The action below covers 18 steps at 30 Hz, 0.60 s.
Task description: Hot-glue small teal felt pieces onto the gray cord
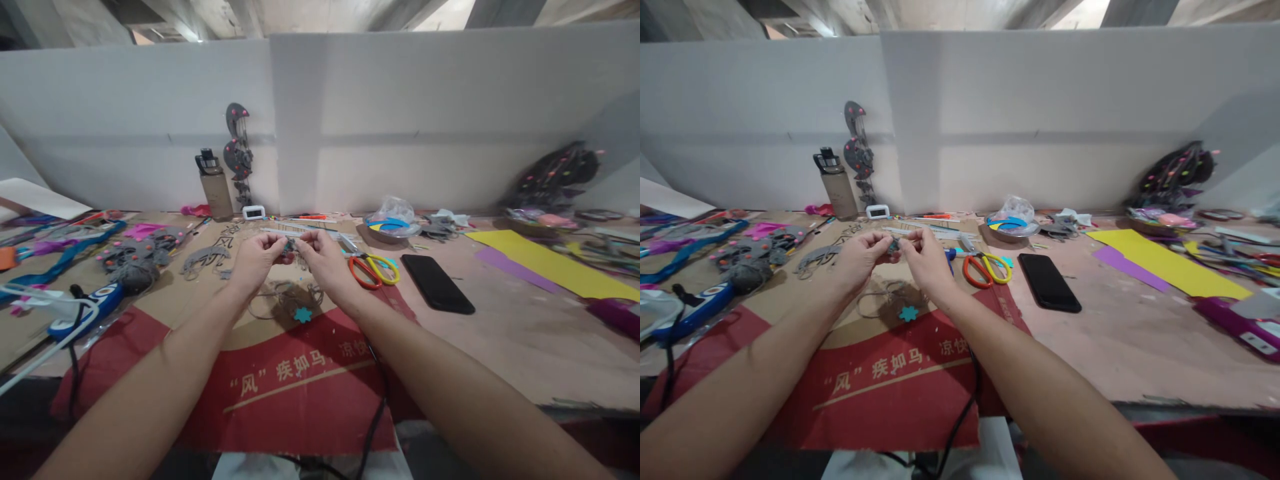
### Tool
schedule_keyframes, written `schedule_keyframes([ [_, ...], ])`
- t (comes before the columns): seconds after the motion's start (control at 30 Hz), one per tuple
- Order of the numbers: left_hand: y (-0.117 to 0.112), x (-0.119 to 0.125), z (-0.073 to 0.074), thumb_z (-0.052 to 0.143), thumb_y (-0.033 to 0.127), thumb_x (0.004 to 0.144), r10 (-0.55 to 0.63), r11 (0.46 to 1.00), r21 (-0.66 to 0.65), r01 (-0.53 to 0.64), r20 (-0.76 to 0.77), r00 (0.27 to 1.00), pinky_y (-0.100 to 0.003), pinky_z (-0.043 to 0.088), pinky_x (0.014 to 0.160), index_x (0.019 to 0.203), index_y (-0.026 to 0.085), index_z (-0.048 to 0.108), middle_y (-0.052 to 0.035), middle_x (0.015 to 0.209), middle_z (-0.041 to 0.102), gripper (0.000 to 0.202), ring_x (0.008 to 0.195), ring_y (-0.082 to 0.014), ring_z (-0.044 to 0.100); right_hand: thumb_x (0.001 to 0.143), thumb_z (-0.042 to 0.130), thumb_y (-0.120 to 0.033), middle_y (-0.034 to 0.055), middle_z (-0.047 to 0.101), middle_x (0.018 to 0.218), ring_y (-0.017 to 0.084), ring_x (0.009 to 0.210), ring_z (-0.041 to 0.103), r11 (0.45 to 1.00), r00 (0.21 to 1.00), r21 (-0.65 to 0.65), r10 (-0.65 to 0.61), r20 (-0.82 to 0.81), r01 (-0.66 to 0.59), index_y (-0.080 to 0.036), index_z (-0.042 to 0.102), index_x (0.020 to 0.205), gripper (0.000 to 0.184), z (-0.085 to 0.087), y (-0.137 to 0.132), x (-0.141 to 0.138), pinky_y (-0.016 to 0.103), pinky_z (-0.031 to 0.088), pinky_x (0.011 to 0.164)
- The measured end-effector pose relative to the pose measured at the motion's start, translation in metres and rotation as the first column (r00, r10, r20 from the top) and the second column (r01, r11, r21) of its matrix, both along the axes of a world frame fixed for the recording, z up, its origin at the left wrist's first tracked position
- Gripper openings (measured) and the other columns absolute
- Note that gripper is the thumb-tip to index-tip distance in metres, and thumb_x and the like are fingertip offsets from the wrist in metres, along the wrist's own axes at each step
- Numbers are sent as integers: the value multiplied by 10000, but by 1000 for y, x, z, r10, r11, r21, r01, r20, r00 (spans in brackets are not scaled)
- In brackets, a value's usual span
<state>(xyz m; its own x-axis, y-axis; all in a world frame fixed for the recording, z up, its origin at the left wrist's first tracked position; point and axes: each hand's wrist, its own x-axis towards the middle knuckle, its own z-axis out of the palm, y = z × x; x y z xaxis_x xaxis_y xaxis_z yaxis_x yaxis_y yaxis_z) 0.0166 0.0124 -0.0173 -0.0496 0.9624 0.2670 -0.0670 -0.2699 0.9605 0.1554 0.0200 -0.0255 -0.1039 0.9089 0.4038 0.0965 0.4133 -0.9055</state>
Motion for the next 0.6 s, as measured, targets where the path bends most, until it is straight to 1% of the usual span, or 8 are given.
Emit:
schedule_keyframes([
  [0.07,-2,2,0,681,389,680,22,1000,22,-21,-49,999,-282,500,589,769,128,624,-28,708,623,282,602,-130,593,782,523,-389,-31,506,673,101,586,454,998,998,-56,29,-51,-32,-201,495,826,195,-2,3,0,235,360,551],
  [0.13,-4,3,1,664,398,693,69,997,55,-63,-122,990,-239,456,538,764,135,642,-29,712,618,273,614,-122,568,770,529,-390,-47,474,617,94,548,425,994,995,-92,56,-86,-64,-203,498,785,190,-3,4,0,226,337,522],
  [0.23,-5,5,1,659,389,699,125,989,100,-107,-193,973,-202,354,469,727,145,656,5,601,560,245,519,-79,462,749,546,-383,-59,441,570,87,515,394,988,990,-127,74,-118,-89,-202,502,750,186,-4,5,0,221,314,500],
  [0.3,-5,6,0,666,384,693,108,992,81,-96,-155,982,-203,310,442,716,149,648,23,544,519,237,474,-69,416,739,554,-386,-64,425,549,85,501,380,984,988,-146,84,-130,-103,-199,509,734,192,-5,4,1,222,305,492],
  [0.33,-4,7,-1,671,385,688,89,995,62,-82,-124,988,-205,310,440,717,148,642,22,542,520,240,470,-70,420,733,557,-388,-65,419,540,84,496,375,982,987,-153,89,-133,-110,-198,512,724,196,-5,5,1,223,303,489],
  [0.47,-4,9,-3,685,375,681,6,1000,-5,-7,-35,999,-209,366,476,704,134,620,0,568,556,251,486,-75,467,702,585,-383,-68,419,525,82,485,368,981,989,-166,79,-126,-100,-193,522,710,200,-6,7,2,225,302,484],
  [0.6,-4,11,-3,689,334,685,-63,995,-74,68,63,996,-190,362,465,697,126,605,5,547,548,225,465,-59,456,690,592,-366,-65,445,532,82,480,379,985,994,-164,46,-101,-62,-192,529,720,187,-6,9,2,224,310,484],
])
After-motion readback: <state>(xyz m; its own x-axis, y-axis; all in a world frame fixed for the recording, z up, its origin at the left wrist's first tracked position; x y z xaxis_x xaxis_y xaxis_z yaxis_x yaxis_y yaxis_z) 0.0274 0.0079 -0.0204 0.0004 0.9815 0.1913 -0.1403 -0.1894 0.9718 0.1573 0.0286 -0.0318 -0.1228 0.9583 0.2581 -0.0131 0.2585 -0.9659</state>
